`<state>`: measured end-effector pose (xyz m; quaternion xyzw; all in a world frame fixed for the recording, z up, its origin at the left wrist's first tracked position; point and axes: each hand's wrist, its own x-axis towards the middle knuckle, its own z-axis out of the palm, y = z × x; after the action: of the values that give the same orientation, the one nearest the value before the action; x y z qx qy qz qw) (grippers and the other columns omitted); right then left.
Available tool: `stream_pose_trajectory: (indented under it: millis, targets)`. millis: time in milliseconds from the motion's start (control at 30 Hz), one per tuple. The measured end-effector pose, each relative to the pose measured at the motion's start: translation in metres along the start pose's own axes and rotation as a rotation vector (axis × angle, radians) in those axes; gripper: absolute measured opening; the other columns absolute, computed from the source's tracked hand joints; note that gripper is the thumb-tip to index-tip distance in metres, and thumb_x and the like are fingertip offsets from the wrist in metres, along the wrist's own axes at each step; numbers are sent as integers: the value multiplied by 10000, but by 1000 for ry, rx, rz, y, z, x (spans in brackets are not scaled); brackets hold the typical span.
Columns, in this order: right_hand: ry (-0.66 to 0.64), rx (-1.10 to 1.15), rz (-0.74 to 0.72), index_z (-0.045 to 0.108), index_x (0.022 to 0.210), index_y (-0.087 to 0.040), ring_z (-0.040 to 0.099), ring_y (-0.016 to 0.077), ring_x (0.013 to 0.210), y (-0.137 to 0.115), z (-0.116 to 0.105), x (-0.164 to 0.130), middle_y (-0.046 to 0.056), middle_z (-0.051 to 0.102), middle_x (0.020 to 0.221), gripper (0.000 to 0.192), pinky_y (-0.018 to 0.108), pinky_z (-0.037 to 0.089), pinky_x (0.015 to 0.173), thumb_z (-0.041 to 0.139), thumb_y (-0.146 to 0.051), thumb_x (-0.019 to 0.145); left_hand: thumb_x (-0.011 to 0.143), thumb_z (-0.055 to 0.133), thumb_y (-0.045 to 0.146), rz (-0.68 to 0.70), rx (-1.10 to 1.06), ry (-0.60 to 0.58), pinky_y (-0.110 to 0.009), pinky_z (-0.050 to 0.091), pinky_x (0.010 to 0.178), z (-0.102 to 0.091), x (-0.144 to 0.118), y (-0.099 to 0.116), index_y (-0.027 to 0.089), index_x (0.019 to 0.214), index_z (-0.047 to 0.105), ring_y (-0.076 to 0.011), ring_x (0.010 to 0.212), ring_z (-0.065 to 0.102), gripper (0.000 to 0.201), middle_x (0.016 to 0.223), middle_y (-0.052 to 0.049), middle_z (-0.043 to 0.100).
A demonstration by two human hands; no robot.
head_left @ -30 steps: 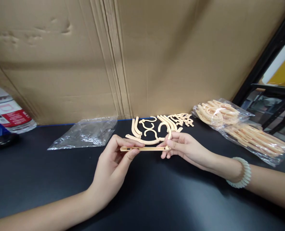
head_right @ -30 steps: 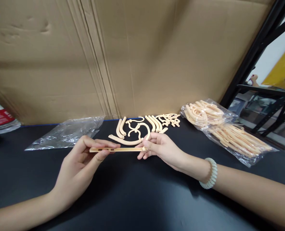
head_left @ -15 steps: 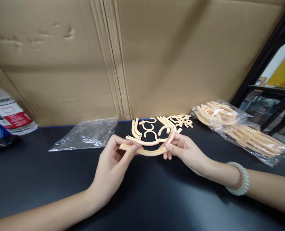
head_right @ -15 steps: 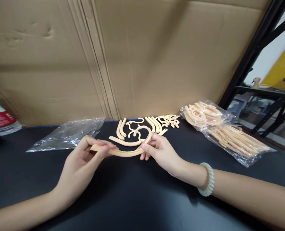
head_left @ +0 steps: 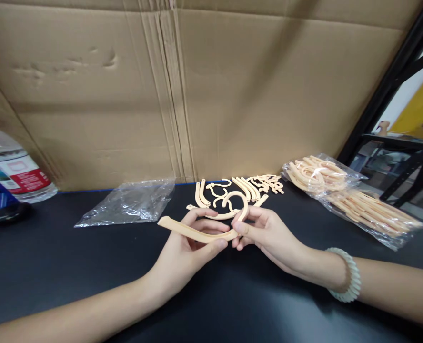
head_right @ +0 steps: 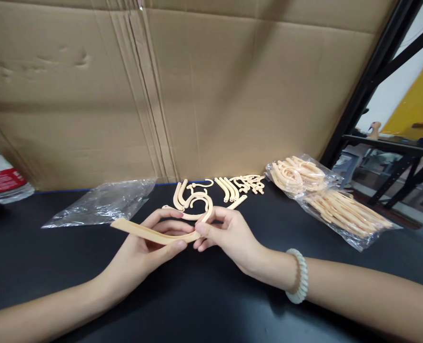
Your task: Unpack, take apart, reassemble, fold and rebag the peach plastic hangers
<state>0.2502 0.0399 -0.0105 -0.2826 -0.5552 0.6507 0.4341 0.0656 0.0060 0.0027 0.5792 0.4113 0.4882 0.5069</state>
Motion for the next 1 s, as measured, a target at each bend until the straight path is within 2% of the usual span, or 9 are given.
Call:
stream_pose_trajectory:
  millis: [133,300,400,467,533,600,667,900,1000]
  targets:
    - [-14,-81,-32,599,746,-172,637,113,646,2,6,-2,-7,649,704,225,225,523,579,780,-304,726,704,792,252,-14,39,-12,-298,549,729,-1,0,0,184,779,616,-194,763,702,203,776,-17,707]
    - [-66,-156,-50,578,681,-178,611,115,644,-3,3,3,-16,639,688,244,227,521,552,796,-287,692,664,825,217,-70,-38,0,-275,518,717,-3,1,-2,201,858,541,-163,724,689,344,747,6,724]
    - [-116,-282,-125,619,730,-179,626,139,654,-14,-14,13,19,673,726,214,262,526,560,745,-351,752,703,801,208,-80,-102,32,-254,490,749,-4,1,-3,200,834,504,-130,729,669,325,726,26,710]
    - [-33,-478,-268,661,809,-188,635,160,687,-23,-35,24,36,681,766,202,295,525,598,656,-388,832,725,784,198,-84,-131,53,-247,474,768,-5,2,-3,200,832,486,-118,747,657,317,730,34,703]
    - [64,-835,-426,689,855,-197,626,184,739,-33,-59,37,51,685,815,177,342,514,678,603,-350,875,735,777,185,-89,-140,55,-242,463,773,-5,1,-3,202,848,470,-105,742,642,327,728,44,696]
    - [-12,-1172,-524,712,906,-211,605,225,864,-39,-82,51,75,686,894,153,414,487,806,582,-289,883,741,775,181,-89,-146,41,-240,460,758,-5,1,-3,205,863,450,-95,715,623,347,723,51,690]
    - [-99,-1282,-528,728,943,-228,569,251,979,-40,-96,63,88,671,982,146,450,451,894,615,-248,852,748,769,187,-85,-152,29,-237,464,721,-5,1,-2,208,869,432,-91,674,604,359,709,52,683]
    - [-343,-1353,-428,763,785,-221,553,240,1043,-40,-95,86,91,638,1086,114,417,432,945,660,-179,814,733,774,183,-69,-184,116,-237,496,689,-1,-1,1,199,935,433,-98,654,622,397,712,39,681]
    - [-405,-1354,-400,764,812,-218,563,234,1058,-42,-95,88,84,640,1115,85,400,435,953,684,-193,802,722,783,180,-68,-193,140,-231,504,689,-1,-1,0,196,957,434,-96,650,628,421,710,41,678]
